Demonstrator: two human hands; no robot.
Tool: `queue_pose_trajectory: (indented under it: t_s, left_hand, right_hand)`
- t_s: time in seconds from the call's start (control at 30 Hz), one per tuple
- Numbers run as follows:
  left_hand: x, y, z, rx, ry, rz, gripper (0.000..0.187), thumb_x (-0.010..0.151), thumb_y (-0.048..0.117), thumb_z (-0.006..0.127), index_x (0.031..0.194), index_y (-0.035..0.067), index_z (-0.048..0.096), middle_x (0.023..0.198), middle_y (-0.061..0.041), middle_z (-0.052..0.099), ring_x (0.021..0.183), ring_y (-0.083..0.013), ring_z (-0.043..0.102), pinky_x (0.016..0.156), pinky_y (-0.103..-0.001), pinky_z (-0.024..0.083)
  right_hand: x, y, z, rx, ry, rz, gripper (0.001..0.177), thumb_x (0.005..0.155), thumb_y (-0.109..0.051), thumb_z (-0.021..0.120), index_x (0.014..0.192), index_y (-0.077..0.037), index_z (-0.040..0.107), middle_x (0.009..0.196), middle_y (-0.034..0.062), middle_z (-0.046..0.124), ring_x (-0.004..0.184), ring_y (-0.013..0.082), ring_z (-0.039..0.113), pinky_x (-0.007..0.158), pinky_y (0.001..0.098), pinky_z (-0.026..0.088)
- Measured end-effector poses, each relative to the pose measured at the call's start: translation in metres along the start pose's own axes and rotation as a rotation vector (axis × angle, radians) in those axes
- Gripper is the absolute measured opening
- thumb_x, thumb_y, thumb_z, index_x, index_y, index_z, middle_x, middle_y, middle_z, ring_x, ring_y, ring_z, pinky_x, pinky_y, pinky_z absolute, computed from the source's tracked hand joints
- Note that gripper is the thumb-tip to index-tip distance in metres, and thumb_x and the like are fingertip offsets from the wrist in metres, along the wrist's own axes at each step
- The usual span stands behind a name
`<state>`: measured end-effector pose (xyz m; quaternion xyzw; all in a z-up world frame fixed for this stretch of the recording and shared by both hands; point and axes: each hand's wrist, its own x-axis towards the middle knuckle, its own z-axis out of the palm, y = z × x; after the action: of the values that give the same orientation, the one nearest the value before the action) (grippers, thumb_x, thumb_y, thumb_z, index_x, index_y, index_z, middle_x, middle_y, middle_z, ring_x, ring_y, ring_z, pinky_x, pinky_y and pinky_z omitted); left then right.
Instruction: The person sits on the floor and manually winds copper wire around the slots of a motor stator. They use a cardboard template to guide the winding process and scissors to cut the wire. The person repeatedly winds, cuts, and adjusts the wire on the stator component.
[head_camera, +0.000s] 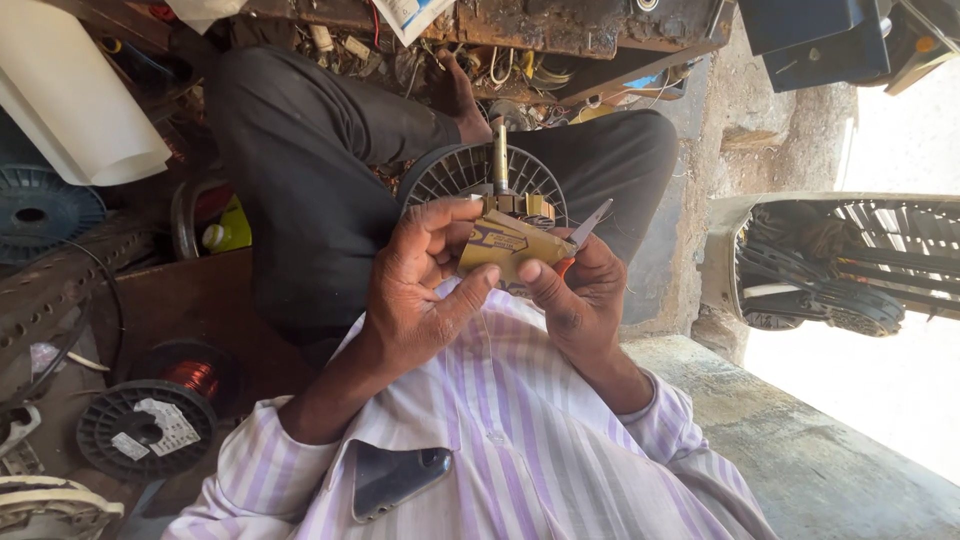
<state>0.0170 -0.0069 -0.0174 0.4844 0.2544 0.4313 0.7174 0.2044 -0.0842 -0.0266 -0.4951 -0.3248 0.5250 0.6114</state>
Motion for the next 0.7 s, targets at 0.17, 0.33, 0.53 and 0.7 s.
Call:
queue_pose_trajectory:
  t_s: [0.17, 0.33, 0.53, 0.7]
  left_hand:
    - [0.0013, 0.0069, 0.0001, 0.226, 0.002, 0.066, 0.051, 0.102, 0.0, 0.07, 0.149, 0.002, 0.051, 0.138, -0.02, 0.065, 0.124, -0.0232, 0.071, 0.101, -0.034, 0.061]
    - [-0.0001, 0.005, 0.001, 0.276, 0.031, 0.093, 0.051, 0.101, -0.001, 0.07, 0.149, 0.004, 0.053, 0.139, -0.021, 0.064, 0.124, -0.0234, 0.07, 0.102, -0.033, 0.065]
    - [-0.0012, 0.0006, -0.0008, 0.251, 0.03, 0.093, 0.054, 0.1, -0.001, 0.072, 0.149, 0.004, 0.052, 0.137, -0.021, 0.064, 0.123, -0.0235, 0.07, 0.101, -0.033, 0.065]
    - [0.0, -0.0003, 0.0024, 0.271, 0.025, 0.104, 0.053, 0.1, -0.001, 0.071, 0.149, 0.004, 0.051, 0.138, -0.02, 0.064, 0.125, -0.0238, 0.07, 0.097, -0.033, 0.061]
  right_hand:
    - [0.0017, -0.0002, 0.0035, -0.02, -0.012, -0.018, 0.023, 0.101, -0.008, 0.075, 0.119, 0.002, 0.068, 0.11, 0.0126, 0.076, 0.098, 0.014, 0.072, 0.088, 0.0293, 0.061]
    - [0.0014, 0.0028, 0.003, -0.06, -0.021, -0.066, 0.022, 0.101, -0.006, 0.074, 0.121, 0.002, 0.067, 0.114, 0.0134, 0.075, 0.104, 0.0153, 0.072, 0.093, 0.0313, 0.061]
    - [0.0018, 0.004, 0.0032, -0.039, -0.028, -0.039, 0.023, 0.101, -0.006, 0.073, 0.122, 0.003, 0.067, 0.115, 0.0141, 0.075, 0.103, 0.0158, 0.073, 0.092, 0.0318, 0.062]
    - [0.0016, 0.0036, 0.0007, -0.063, -0.038, -0.085, 0.024, 0.102, -0.006, 0.073, 0.123, 0.003, 0.067, 0.114, 0.0147, 0.076, 0.104, 0.0159, 0.073, 0.093, 0.0316, 0.061]
